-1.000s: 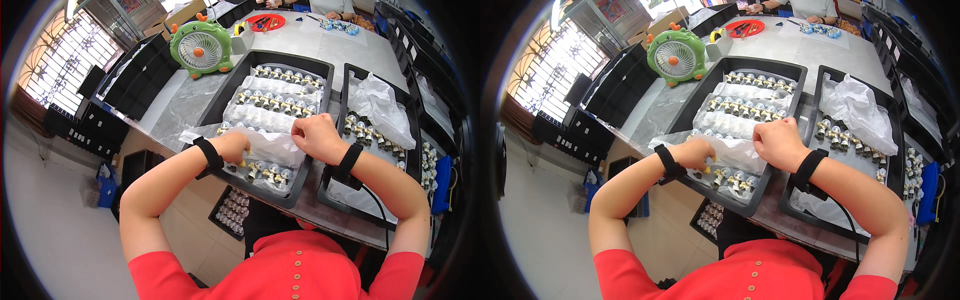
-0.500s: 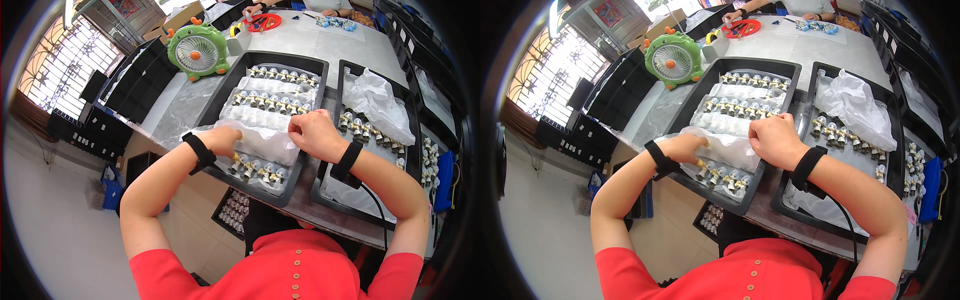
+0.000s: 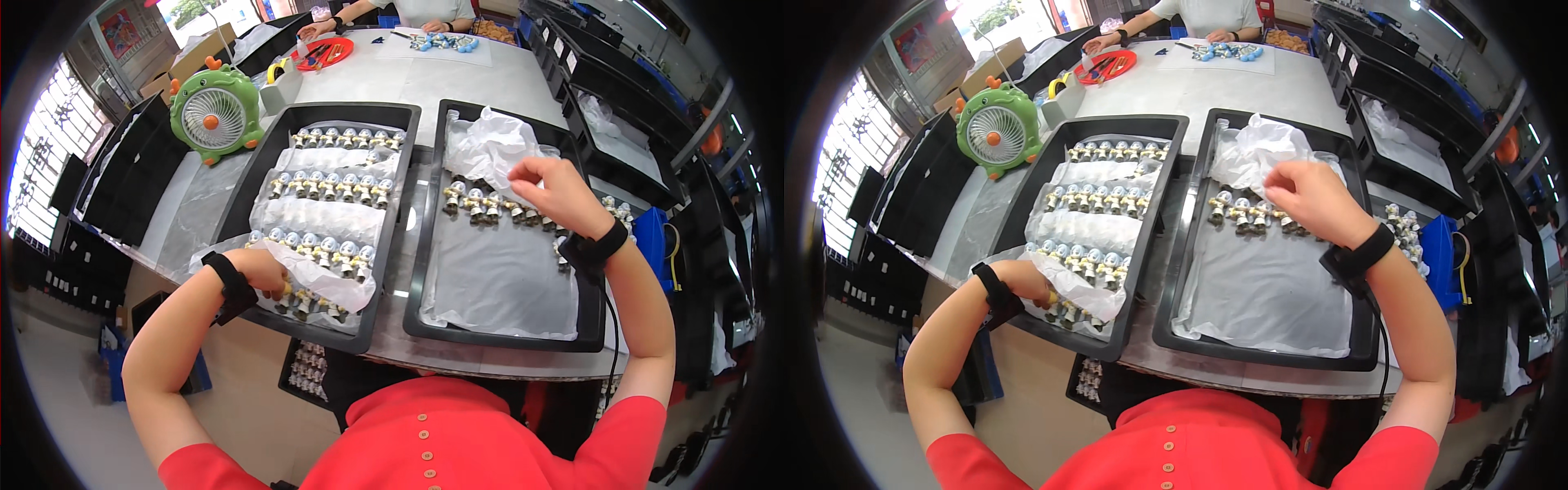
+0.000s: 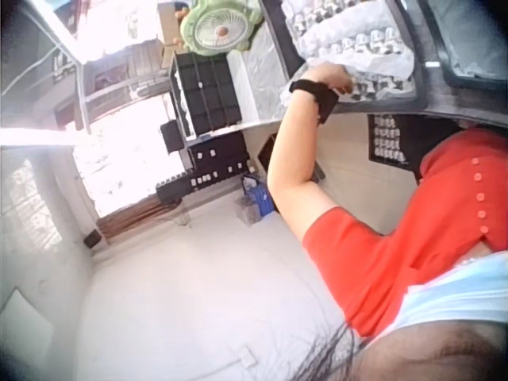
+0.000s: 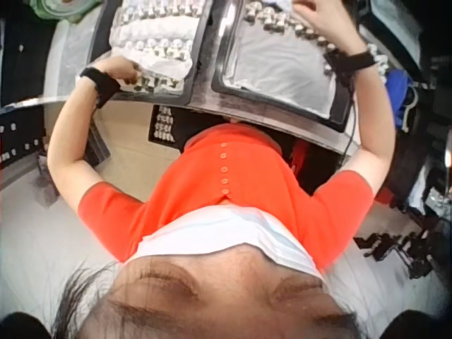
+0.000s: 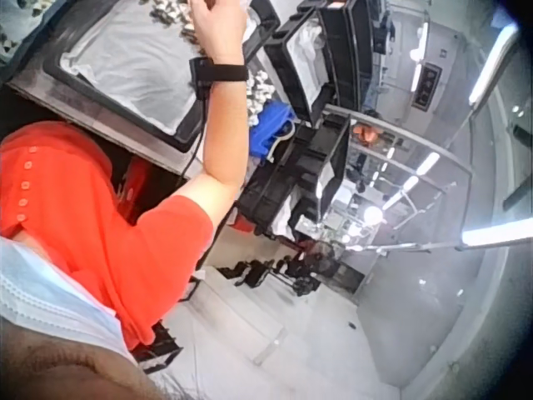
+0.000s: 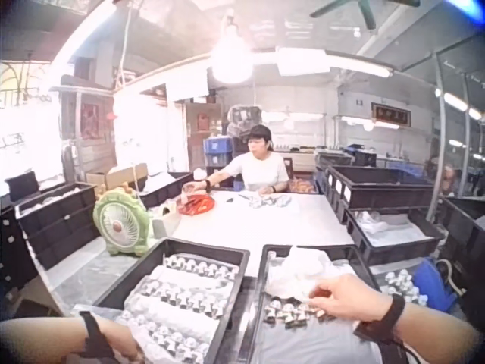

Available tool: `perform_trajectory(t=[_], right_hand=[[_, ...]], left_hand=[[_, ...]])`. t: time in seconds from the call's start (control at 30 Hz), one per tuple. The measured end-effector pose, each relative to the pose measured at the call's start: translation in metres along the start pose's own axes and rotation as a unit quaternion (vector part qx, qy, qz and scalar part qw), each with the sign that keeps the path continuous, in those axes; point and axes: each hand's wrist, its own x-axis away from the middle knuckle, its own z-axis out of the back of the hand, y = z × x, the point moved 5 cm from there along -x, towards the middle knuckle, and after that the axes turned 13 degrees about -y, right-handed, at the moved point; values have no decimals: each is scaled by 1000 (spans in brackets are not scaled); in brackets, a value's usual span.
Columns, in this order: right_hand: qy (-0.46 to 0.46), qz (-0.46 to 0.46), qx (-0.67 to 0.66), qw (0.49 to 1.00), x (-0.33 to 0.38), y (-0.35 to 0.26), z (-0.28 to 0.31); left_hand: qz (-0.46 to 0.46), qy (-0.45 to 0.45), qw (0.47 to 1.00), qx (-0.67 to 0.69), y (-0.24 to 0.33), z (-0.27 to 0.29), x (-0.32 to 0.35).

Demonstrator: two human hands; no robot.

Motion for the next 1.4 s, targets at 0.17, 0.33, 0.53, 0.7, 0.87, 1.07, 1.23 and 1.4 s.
perform_trajectory(t=[0.17, 0.33, 0.53, 0.7, 0.87, 1.07, 1.23, 1.4], right_hand=[[-160, -139, 149, 966, 39, 64, -18], [-326, -210, 385, 838, 58, 94, -53], [-260, -170, 515, 799, 62, 108, -92], [-297, -176, 459, 819, 45, 88, -79], [-103, 79, 57, 990, 25, -4, -41], [14, 207, -84, 975, 19, -59, -35], [79, 223, 52, 970, 14, -54, -51], [85, 222, -13, 971, 7, -37, -62]], left_hand=[[-3, -9, 997, 78, -3, -4, -3], [-39, 101, 993, 38, -8, 0, 16], [-205, 165, 963, -62, 97, 5, 118], [-457, 208, 863, 62, 155, 2, 142], [-547, 230, 716, 368, 177, 26, 80], [-579, 131, 603, 532, 207, 51, 42], [-612, 74, 560, 554, 212, 57, 25], [-619, 45, 540, 568, 211, 57, 18]])
